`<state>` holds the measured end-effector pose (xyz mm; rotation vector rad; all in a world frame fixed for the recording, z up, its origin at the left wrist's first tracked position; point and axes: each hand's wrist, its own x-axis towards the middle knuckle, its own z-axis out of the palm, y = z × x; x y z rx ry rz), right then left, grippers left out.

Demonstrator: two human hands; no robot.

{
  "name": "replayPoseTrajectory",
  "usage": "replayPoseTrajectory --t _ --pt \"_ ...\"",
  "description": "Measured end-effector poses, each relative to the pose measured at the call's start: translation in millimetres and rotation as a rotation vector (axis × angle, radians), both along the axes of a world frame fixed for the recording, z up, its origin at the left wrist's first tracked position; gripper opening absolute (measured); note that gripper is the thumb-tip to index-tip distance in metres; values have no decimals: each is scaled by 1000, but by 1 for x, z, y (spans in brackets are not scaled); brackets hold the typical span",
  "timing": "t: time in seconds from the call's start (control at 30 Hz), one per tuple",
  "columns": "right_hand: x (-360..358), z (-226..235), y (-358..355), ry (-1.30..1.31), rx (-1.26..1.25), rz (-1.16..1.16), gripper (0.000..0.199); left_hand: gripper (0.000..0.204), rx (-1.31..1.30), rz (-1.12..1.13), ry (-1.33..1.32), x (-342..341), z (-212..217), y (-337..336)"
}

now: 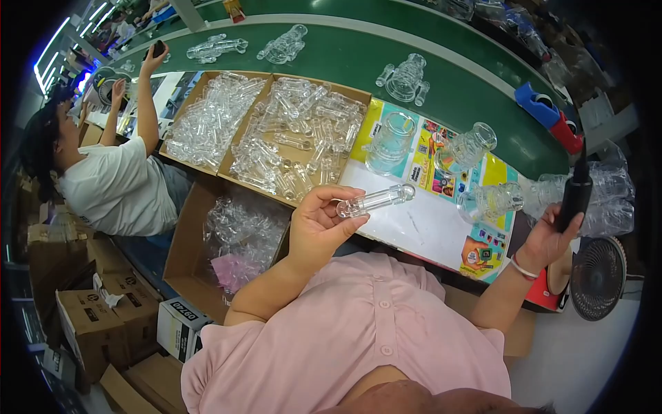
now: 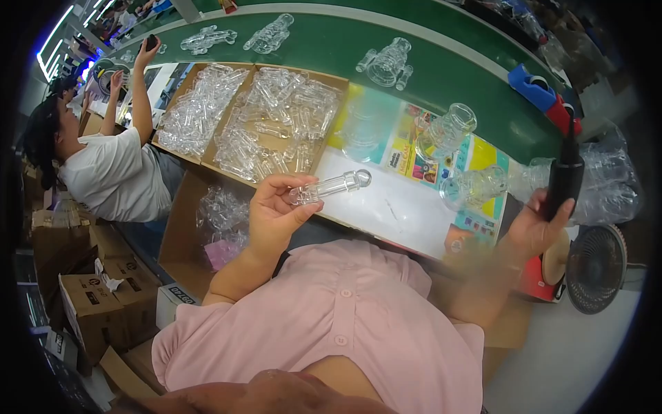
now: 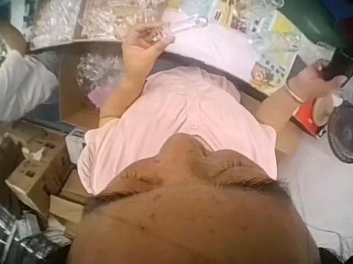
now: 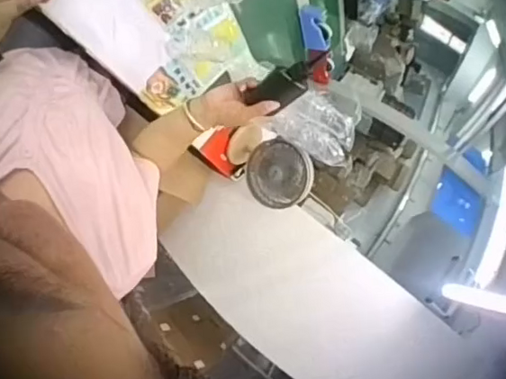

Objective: Assembling clear plastic components and packaging them in bubble wrap on a factory line.

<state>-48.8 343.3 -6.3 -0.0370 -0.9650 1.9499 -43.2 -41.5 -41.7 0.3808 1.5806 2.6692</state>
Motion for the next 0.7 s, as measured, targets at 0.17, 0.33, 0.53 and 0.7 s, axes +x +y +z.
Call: replayPoseTrajectory --t 0.17,0.33,0.53,0.7 --pt "12 12 -56 151 -213 343 30 35 34 -7 44 2 -5 12" --pt "-6 4 -103 67 -411 574 28 37 -36 -10 94 9 -5 13" --pt "-7 1 -157 -120 -378 576 42 38 -51 -10 125 14 -4 15" --pt "13 13 -176 -200 261 557 46 38 -73 15 201 18 -5 15"
